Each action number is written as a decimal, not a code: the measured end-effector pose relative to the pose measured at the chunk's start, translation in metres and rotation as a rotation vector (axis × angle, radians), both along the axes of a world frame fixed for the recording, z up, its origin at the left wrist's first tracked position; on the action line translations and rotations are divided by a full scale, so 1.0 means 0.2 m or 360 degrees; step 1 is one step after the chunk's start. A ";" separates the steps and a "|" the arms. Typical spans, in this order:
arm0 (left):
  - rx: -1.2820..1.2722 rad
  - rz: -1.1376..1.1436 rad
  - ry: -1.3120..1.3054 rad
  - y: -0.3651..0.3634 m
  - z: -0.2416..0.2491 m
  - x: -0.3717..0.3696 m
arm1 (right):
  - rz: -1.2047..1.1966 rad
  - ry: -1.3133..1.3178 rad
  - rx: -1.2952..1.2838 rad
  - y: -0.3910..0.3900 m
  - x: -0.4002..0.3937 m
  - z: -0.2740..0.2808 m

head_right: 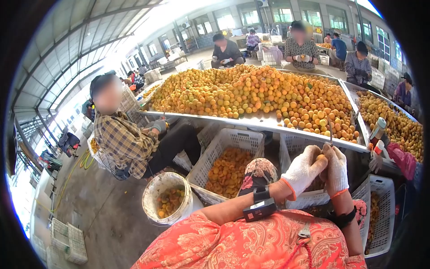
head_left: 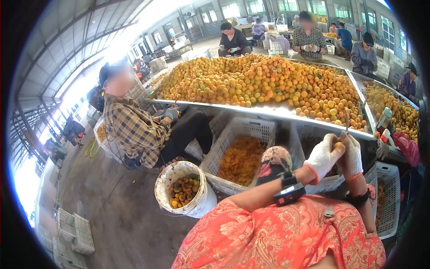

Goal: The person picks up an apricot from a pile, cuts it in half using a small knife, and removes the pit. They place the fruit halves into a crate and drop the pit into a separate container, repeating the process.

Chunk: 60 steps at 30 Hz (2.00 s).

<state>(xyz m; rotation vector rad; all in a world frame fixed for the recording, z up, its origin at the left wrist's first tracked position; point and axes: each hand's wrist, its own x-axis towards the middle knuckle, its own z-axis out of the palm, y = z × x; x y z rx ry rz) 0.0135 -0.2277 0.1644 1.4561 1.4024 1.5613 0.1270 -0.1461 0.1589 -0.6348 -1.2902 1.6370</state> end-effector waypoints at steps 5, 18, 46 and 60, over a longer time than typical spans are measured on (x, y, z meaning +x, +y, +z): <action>-0.0142 -0.0005 0.0088 -0.03 0.04 -0.03 | -0.0149 -0.0045 0.0014 -0.02 -0.05 0.02; 0.0193 0.0056 -0.0149 0.01 0.01 0.06 | -0.0414 -0.0038 0.0439 0.05 -0.09 0.05; -0.0211 -0.0600 -0.1547 -0.03 0.03 0.13 | -0.0509 -0.0305 0.0739 -0.06 -0.10 0.09; 0.0068 -0.0419 -0.1517 0.15 -0.15 0.11 | -0.0737 -0.0460 0.0984 -0.07 -0.14 0.09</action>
